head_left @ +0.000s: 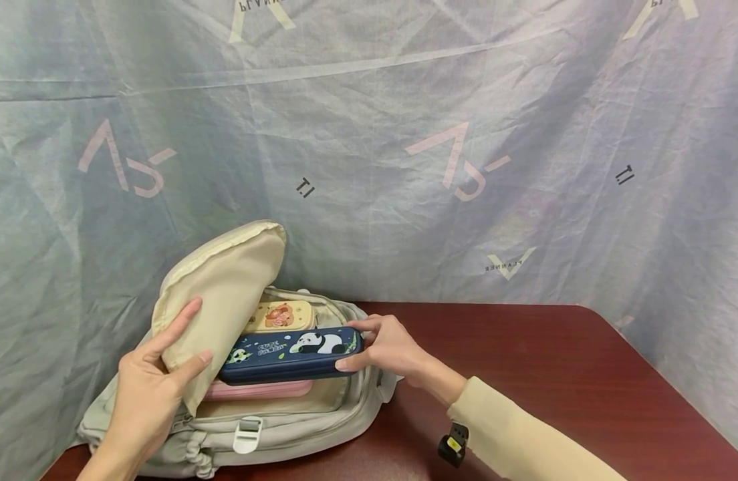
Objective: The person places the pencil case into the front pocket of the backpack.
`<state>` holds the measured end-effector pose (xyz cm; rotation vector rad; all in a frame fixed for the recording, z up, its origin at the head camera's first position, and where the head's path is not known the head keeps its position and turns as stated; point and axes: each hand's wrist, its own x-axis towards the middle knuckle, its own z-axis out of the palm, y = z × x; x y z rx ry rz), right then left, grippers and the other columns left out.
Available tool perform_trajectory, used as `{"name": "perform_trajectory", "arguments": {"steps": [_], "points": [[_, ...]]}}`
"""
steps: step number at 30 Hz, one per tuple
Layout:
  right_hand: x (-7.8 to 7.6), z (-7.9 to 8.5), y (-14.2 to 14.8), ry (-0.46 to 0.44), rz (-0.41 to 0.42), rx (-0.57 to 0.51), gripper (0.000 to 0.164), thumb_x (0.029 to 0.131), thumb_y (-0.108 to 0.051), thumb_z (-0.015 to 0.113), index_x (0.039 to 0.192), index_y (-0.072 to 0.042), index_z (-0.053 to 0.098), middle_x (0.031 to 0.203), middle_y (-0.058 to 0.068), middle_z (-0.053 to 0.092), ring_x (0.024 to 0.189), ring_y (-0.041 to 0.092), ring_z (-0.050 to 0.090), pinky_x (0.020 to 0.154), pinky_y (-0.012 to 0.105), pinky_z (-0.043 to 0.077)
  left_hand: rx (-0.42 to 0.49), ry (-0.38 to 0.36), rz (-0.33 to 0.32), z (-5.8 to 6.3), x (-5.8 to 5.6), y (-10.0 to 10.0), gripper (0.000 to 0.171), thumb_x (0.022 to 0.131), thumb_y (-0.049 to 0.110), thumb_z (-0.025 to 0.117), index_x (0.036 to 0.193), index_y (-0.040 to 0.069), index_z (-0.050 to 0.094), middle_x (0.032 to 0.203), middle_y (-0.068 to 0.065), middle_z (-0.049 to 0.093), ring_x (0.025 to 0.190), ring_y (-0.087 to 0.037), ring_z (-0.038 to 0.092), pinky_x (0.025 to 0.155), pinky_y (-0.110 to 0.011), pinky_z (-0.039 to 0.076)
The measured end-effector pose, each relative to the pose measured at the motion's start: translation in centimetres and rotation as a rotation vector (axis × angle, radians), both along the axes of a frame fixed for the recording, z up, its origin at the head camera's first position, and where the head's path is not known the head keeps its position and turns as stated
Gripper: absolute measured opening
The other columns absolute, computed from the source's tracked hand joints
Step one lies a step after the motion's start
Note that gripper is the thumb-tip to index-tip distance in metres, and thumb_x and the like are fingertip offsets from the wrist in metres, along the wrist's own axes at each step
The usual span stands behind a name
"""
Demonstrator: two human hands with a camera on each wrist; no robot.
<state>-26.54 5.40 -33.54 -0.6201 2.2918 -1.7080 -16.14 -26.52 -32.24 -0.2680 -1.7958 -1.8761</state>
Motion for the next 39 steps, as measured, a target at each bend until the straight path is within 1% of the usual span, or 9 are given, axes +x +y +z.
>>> {"name": "perform_trajectory", "arguments": {"steps": [4, 7, 13, 19, 26, 31, 33, 37, 39], "points": [[0.0, 0.0, -0.5, -0.005, -0.009, -0.001, 0.075, 0.073, -0.010, 0.095, 0.141, 0.002, 0.065, 0.092, 0.010, 0.079, 0.092, 0.015, 0.071, 0.078, 0.024, 0.054, 0.002, 0.009, -0.006, 0.0, 0.0, 0.0, 0.073, 0.087, -0.027, 0.065, 0.152, 0.003, 0.055, 0.163, -0.003, 0.044, 0.140, -0.008, 0.047, 0.101, -0.014, 0.047], [0.0, 0.1, -0.9, -0.011, -0.004, -0.013, 0.072, 0.073, -0.009, 0.095, 0.139, 0.001, 0.067, 0.092, 0.009, 0.079, 0.087, 0.015, 0.072, 0.076, 0.024, 0.055, 0.008, 0.016, -0.012, 0.0, 0.1, 0.0, 0.073, 0.087, -0.028, 0.065, 0.152, 0.002, 0.055, 0.163, -0.002, 0.046, 0.141, -0.007, 0.046, 0.101, -0.014, 0.047], [0.0, 0.1, -2.0, -0.017, 0.008, -0.031, 0.071, 0.073, -0.007, 0.095, 0.138, 0.001, 0.068, 0.094, 0.010, 0.079, 0.087, 0.015, 0.074, 0.078, 0.024, 0.056, 0.015, 0.014, -0.020, 0.0, 0.1, 0.0, 0.072, 0.088, -0.028, 0.065, 0.153, 0.003, 0.054, 0.162, -0.001, 0.046, 0.140, -0.006, 0.047, 0.101, -0.015, 0.047], [0.0, 0.1, -2.9, -0.002, -0.009, -0.032, 0.068, 0.071, -0.006, 0.095, 0.134, 0.001, 0.071, 0.089, 0.009, 0.079, 0.083, 0.015, 0.074, 0.078, 0.025, 0.056, 0.016, 0.014, -0.015, 0.1, 0.1, 0.0, 0.072, 0.087, -0.027, 0.065, 0.152, 0.003, 0.055, 0.159, 0.003, 0.051, 0.138, -0.004, 0.048, 0.100, -0.014, 0.047], [0.2, 0.1, -3.6, 0.028, -0.077, 0.050, 0.074, 0.067, -0.015, 0.099, 0.135, -0.009, 0.073, 0.086, 0.004, 0.078, 0.084, 0.012, 0.072, 0.080, 0.027, 0.054, -0.012, 0.026, -0.012, 0.1, 0.1, 0.0, 0.071, 0.088, -0.026, 0.066, 0.152, 0.003, 0.055, 0.157, 0.003, 0.052, 0.138, -0.003, 0.049, 0.099, -0.015, 0.049], [0.3, 0.1, -4.4, -0.008, -0.047, -0.027, 0.073, 0.069, -0.008, 0.097, 0.137, -0.001, 0.070, 0.085, 0.008, 0.078, 0.081, 0.015, 0.073, 0.081, 0.027, 0.056, -0.014, 0.016, -0.010, 0.2, 0.1, 0.1, 0.071, 0.088, -0.026, 0.066, 0.152, 0.003, 0.055, 0.159, 0.001, 0.050, 0.139, -0.004, 0.049, 0.100, -0.014, 0.047], [0.3, 0.1, -4.8, 0.003, -0.047, -0.031, 0.072, 0.068, -0.008, 0.098, 0.134, -0.002, 0.071, 0.083, 0.007, 0.078, 0.080, 0.014, 0.073, 0.081, 0.026, 0.056, -0.015, 0.011, -0.011, 0.2, 0.1, 0.1, 0.071, 0.088, -0.026, 0.066, 0.152, 0.004, 0.055, 0.160, 0.000, 0.049, 0.139, -0.004, 0.049, 0.100, -0.014, 0.047], [0.2, -0.1, -5.4, 0.062, -0.072, 0.024, 0.063, 0.065, -0.014, 0.101, 0.124, -0.012, 0.079, 0.083, 0.000, 0.077, 0.077, 0.012, 0.071, 0.078, 0.025, 0.053, -0.018, 0.010, -0.005, 0.3, 0.2, 0.2, 0.072, 0.088, -0.026, 0.066, 0.152, 0.004, 0.055, 0.159, 0.002, 0.050, 0.138, -0.003, 0.049, 0.101, -0.014, 0.046], [0.2, -0.1, -5.5, 0.069, -0.072, 0.034, 0.062, 0.064, -0.015, 0.101, 0.123, -0.014, 0.080, 0.084, -0.001, 0.077, 0.077, 0.012, 0.071, 0.076, 0.025, 0.052, -0.015, 0.015, -0.004, 0.2, 0.2, 0.3, 0.072, 0.087, -0.027, 0.066, 0.151, 0.003, 0.056, 0.158, 0.003, 0.051, 0.137, -0.003, 0.050, 0.101, -0.014, 0.046]]}}
